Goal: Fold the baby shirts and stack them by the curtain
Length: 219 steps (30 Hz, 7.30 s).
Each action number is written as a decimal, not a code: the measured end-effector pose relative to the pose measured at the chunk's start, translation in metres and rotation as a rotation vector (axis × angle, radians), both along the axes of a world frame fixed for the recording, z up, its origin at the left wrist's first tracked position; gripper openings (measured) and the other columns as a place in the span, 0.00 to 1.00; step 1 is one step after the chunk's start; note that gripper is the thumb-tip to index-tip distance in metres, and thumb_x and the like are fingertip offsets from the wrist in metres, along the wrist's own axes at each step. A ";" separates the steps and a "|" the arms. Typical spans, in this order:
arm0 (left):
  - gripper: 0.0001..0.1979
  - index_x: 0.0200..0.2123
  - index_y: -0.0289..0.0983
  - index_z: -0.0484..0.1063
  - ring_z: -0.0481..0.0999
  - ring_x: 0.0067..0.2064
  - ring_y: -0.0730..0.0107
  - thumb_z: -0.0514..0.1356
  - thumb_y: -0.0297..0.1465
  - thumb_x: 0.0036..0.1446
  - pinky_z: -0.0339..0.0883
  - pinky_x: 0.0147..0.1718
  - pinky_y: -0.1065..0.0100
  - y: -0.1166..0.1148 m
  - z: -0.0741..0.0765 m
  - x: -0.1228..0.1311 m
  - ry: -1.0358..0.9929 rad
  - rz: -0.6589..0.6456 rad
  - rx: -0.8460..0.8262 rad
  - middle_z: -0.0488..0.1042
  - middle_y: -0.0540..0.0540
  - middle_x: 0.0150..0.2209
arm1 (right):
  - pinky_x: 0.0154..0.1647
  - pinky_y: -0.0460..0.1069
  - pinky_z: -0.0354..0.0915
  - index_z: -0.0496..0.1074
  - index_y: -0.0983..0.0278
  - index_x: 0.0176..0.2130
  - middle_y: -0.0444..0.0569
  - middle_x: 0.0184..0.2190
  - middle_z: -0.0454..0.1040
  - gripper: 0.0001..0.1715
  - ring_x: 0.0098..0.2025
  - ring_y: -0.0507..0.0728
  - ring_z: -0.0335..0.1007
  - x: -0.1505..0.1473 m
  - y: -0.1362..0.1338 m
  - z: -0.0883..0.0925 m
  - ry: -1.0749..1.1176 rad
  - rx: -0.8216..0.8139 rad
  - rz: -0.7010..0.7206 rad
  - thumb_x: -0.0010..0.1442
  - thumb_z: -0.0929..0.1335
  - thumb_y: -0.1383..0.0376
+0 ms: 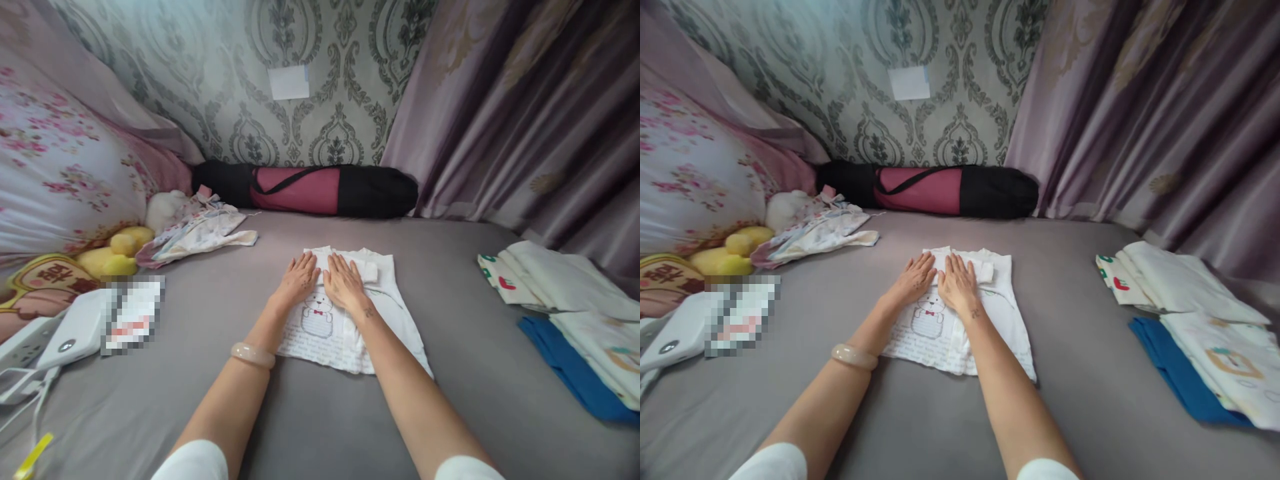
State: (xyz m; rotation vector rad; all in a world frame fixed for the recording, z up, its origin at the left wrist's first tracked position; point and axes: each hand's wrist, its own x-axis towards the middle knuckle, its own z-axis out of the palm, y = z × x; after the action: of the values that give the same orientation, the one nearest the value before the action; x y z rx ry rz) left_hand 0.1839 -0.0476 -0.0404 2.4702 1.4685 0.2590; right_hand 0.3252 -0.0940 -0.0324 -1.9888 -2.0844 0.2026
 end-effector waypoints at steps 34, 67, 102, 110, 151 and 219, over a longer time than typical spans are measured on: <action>0.25 0.62 0.35 0.54 0.53 0.68 0.52 0.43 0.40 0.66 0.50 0.62 0.47 -0.014 0.022 -0.017 0.025 -0.092 0.042 0.48 0.31 0.68 | 0.67 0.55 0.46 0.55 0.73 0.65 0.63 0.68 0.50 0.33 0.69 0.62 0.44 0.092 -0.073 0.014 0.033 -0.007 -0.080 0.66 0.56 0.60; 0.30 0.66 0.34 0.52 0.47 0.69 0.51 0.38 0.43 0.68 0.44 0.64 0.47 -0.002 0.009 0.037 0.130 -0.027 0.093 0.52 0.35 0.68 | 0.68 0.63 0.36 0.51 0.63 0.68 0.50 0.70 0.47 0.32 0.71 0.60 0.38 0.047 -0.012 0.010 -0.057 -0.078 0.046 0.68 0.50 0.59; 0.33 0.66 0.30 0.48 0.44 0.70 0.54 0.39 0.46 0.65 0.45 0.64 0.52 0.001 0.002 -0.011 -0.092 0.085 -0.081 0.42 0.31 0.70 | 0.69 0.59 0.37 0.46 0.68 0.69 0.53 0.70 0.43 0.33 0.71 0.57 0.39 0.129 -0.044 0.003 0.171 -0.136 -0.231 0.69 0.49 0.60; 0.26 0.48 0.35 0.68 0.54 0.67 0.57 0.44 0.48 0.61 0.50 0.64 0.58 -0.044 0.004 -0.083 -0.234 0.105 -0.095 0.62 0.36 0.62 | 0.65 0.50 0.53 0.55 0.69 0.65 0.53 0.64 0.61 0.34 0.64 0.53 0.57 0.153 -0.119 0.011 0.506 -0.097 -0.107 0.61 0.56 0.68; 0.22 0.48 0.42 0.77 0.51 0.68 0.51 0.57 0.49 0.59 0.45 0.65 0.57 -0.099 0.042 -0.120 -0.446 -0.294 -0.473 0.50 0.45 0.69 | 0.66 0.63 0.52 0.76 0.53 0.47 0.45 0.53 0.74 0.16 0.60 0.59 0.65 0.154 -0.181 0.005 0.384 0.055 0.316 0.62 0.64 0.63; 0.24 0.47 0.36 0.75 0.65 0.28 0.74 0.65 0.39 0.47 0.58 0.27 0.72 -0.052 0.027 -0.045 -0.800 0.082 -0.426 0.67 0.52 0.28 | 0.36 0.50 0.69 0.68 0.61 0.47 0.47 0.35 0.75 0.21 0.31 0.53 0.71 0.167 -0.099 0.015 0.727 -0.063 -0.044 0.52 0.66 0.62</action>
State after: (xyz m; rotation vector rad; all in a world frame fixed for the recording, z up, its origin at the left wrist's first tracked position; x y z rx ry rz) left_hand 0.1390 -0.0999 -0.0132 1.6635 1.1119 0.7537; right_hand 0.4925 -0.1934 -0.0176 -1.6357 -1.5701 0.8456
